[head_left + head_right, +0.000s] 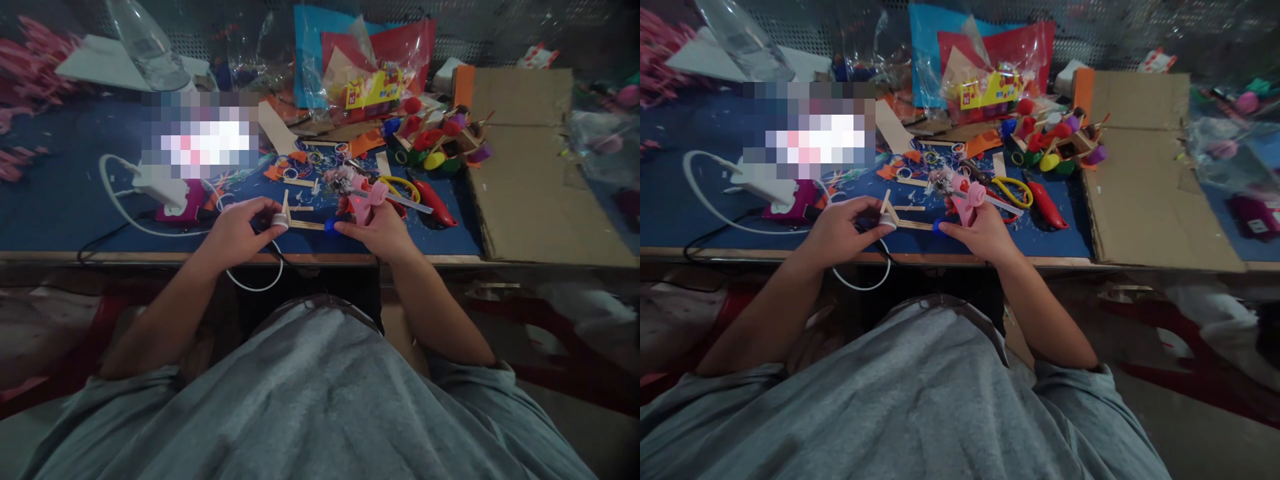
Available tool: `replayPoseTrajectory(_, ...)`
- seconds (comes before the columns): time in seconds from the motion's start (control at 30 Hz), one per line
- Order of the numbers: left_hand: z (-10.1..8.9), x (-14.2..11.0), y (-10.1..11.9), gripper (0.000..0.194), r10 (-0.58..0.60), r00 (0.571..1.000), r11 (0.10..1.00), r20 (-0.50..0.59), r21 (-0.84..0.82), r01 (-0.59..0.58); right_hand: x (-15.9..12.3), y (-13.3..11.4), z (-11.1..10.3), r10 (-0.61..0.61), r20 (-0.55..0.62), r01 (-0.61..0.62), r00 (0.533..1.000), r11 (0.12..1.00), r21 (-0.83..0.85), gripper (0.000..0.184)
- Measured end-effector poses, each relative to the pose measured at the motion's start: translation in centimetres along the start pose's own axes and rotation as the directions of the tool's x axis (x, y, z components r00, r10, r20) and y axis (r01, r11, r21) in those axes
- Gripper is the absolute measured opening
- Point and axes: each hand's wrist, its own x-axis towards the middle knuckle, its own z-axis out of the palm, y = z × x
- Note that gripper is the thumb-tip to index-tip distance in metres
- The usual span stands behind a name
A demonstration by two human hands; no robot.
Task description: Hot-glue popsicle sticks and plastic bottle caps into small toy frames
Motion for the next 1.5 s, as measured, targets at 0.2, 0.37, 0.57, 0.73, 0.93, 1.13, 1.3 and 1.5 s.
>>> replayPoseTrajectory(0.2, 0.2, -0.1, 0.3, 0.049, 0.01, 1.0, 0.999, 0.003, 0.041, -0.01, -0.1, 0.7, 0.1, -0.056, 0.035, 0.06, 0.998, 0.99, -0.127, 0.057)
replayPoseTrajectory(0.37, 0.3, -0.2, 0.9, 0.047, -0.01, 1.0, 1.0, 0.003, 0.017, 0.01, -0.1, 1.0, 0.1, -0.081, 0.047, 0.089, 0.996, 0.973, -0.214, 0.053)
replayPoseTrajectory(0.57, 0.2, -0.3, 1.0, 0.048, -0.022, 1.0, 1.0, 0.018, 0.011, 0.022, -0.1, 1.0, 0.1, -0.074, 0.052, 0.083, 0.996, 0.977, -0.197, 0.058)
replayPoseTrajectory(0.73, 0.1, -0.4, 0.9, 0.051, 0.003, 1.0, 0.999, 0.018, 0.049, -0.004, -0.2, 1.1, 0.1, -0.08, 0.029, 0.084, 0.996, 0.974, -0.21, 0.054)
replayPoseTrajectory(0.93, -0.1, -0.5, 1.0, 0.05, 0.037, 0.999, 0.995, 0.025, 0.092, -0.039, -0.2, 1.2, 0.3, -0.09, 0.006, 0.09, 0.996, 0.982, -0.164, 0.049)
replayPoseTrajectory(1.13, 0.1, -0.6, 0.7, 0.047, 0.096, 0.995, 0.989, -0.003, 0.109, -0.095, -0.3, 1.1, 0.1, -0.088, -0.054, 0.086, 0.995, 0.995, -0.045, 0.051)
replayPoseTrajectory(1.3, 0.0, -1.6, 0.7, 0.045, 0.15, 0.98, 0.985, -0.129, 0.11, -0.136, -0.3, 1.0, -0.5, -0.034, -0.097, 0.038, 0.995, 0.998, 0.04, 0.052)
replayPoseTrajectory(1.5, 4.2, -5.1, 6.0, 0.005, 0.465, 0.789, 0.881, -0.402, 0.123, -0.457, 1.5, 1.6, -0.7, -0.02, -0.185, 0.052, 0.983, 0.984, 0.168, 0.055)
